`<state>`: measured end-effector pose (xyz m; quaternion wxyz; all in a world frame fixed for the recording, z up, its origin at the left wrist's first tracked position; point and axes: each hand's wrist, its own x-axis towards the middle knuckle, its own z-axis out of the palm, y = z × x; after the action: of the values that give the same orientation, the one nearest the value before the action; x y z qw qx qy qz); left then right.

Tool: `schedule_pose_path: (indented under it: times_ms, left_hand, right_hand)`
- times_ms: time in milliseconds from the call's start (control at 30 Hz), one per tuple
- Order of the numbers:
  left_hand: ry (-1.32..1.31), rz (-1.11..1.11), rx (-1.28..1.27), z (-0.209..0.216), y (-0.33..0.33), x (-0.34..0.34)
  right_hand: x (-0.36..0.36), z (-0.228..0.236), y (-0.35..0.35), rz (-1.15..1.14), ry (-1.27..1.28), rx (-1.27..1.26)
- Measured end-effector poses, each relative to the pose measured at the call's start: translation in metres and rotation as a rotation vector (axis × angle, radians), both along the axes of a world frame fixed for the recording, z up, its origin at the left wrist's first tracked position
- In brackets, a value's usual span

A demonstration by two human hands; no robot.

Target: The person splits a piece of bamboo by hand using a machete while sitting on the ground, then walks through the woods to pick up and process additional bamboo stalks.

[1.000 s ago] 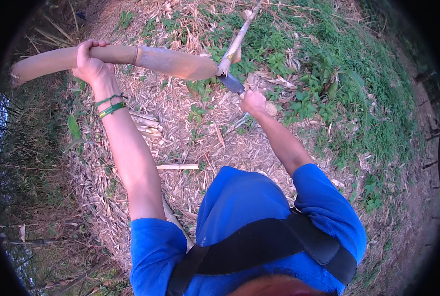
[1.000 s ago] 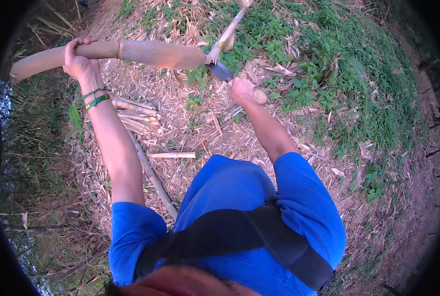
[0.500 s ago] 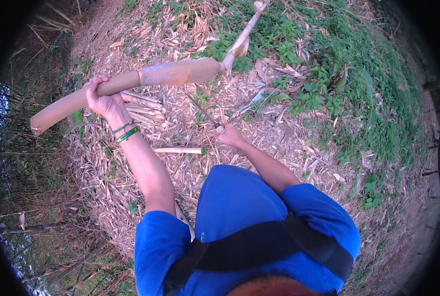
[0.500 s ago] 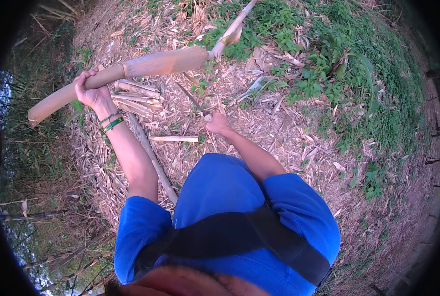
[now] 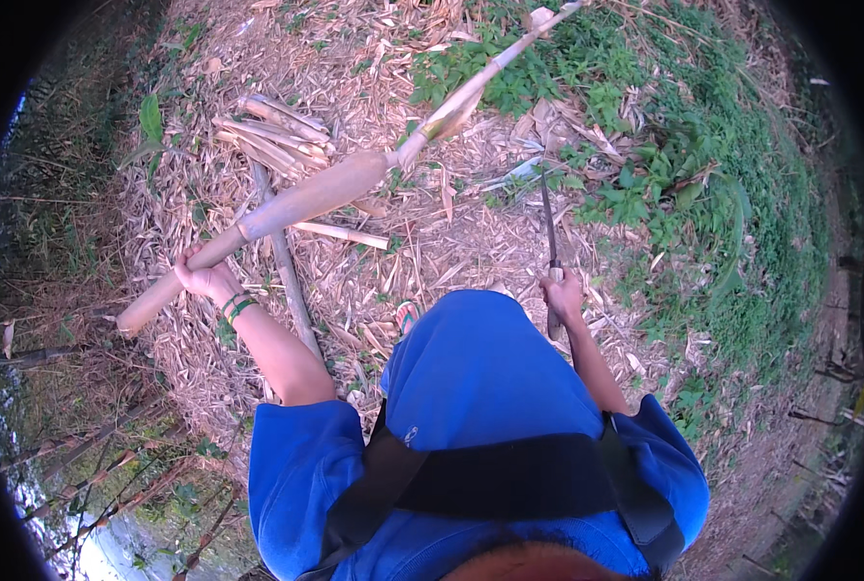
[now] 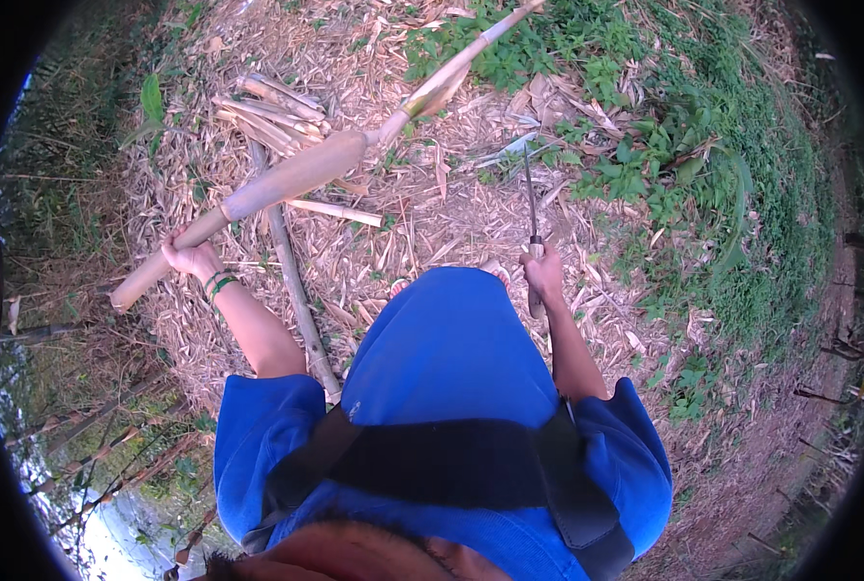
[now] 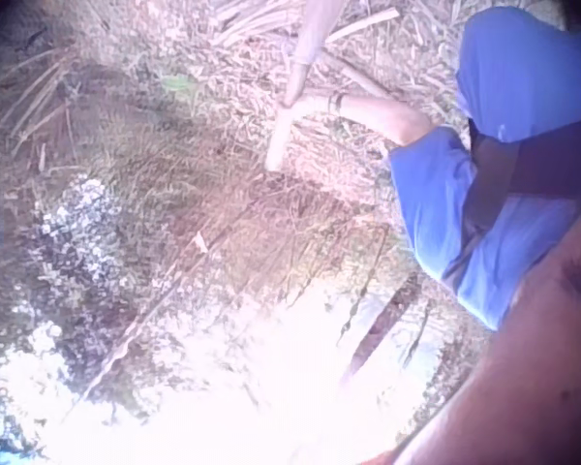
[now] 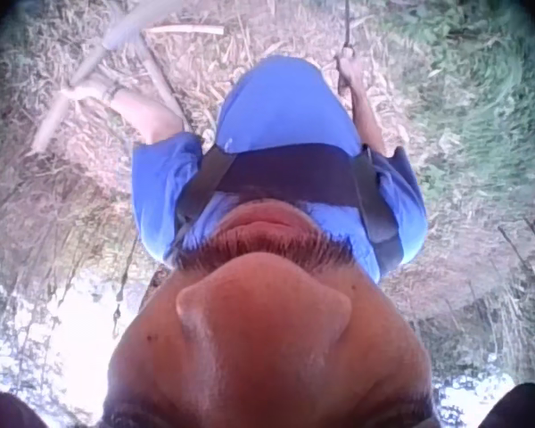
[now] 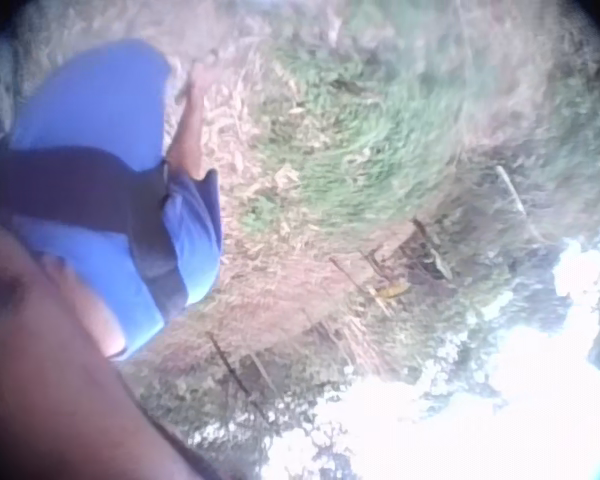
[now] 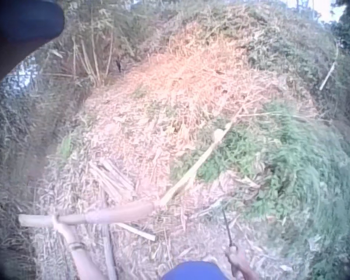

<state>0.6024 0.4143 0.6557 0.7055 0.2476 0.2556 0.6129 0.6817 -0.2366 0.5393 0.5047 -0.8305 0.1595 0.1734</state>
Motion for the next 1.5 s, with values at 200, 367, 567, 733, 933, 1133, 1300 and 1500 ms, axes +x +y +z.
schedule_pose_path:
  times_ms: [200, 367, 567, 733, 933, 1133, 1300, 1500]
  left_hand:
    - [0.042, -0.088, -0.273, -0.121, -0.081, -0.039]
    - [0.64, 0.321, -0.782, -0.188, -0.167, -0.037]
    - [1.063, 0.331, -1.119, -0.207, -0.248, -0.036]
    - [0.964, 0.257, -0.792, -0.248, -0.286, -0.084]
    - [0.569, 0.146, -0.673, -0.205, -0.345, -0.118]
    - [0.513, -0.133, -0.579, -0.117, -0.417, -0.114]
    - [0.564, -0.32, -0.625, -0.129, -0.417, -0.179]
    - [0.497, -0.539, -0.865, -0.112, -0.406, -0.227]
  right_hand:
    - [0.01, -0.015, 0.006, 0.11, 0.099, 0.226]
    - [0.009, -0.041, -0.009, 0.195, 0.204, 0.216]
    - [-0.004, -0.053, -0.055, 0.281, 0.33, 0.12]
    - [-0.002, -0.049, -0.096, 0.374, 0.426, 0.085]
    - [-0.011, -0.054, -0.077, 0.322, 0.482, 0.434]
    - [-0.08, -0.093, 0.054, 0.213, 0.458, 0.742]
    - [-0.126, -0.079, 0.146, -0.059, 0.533, 0.788]
    - [-0.16, -0.098, 0.179, -0.226, 0.376, 0.714]
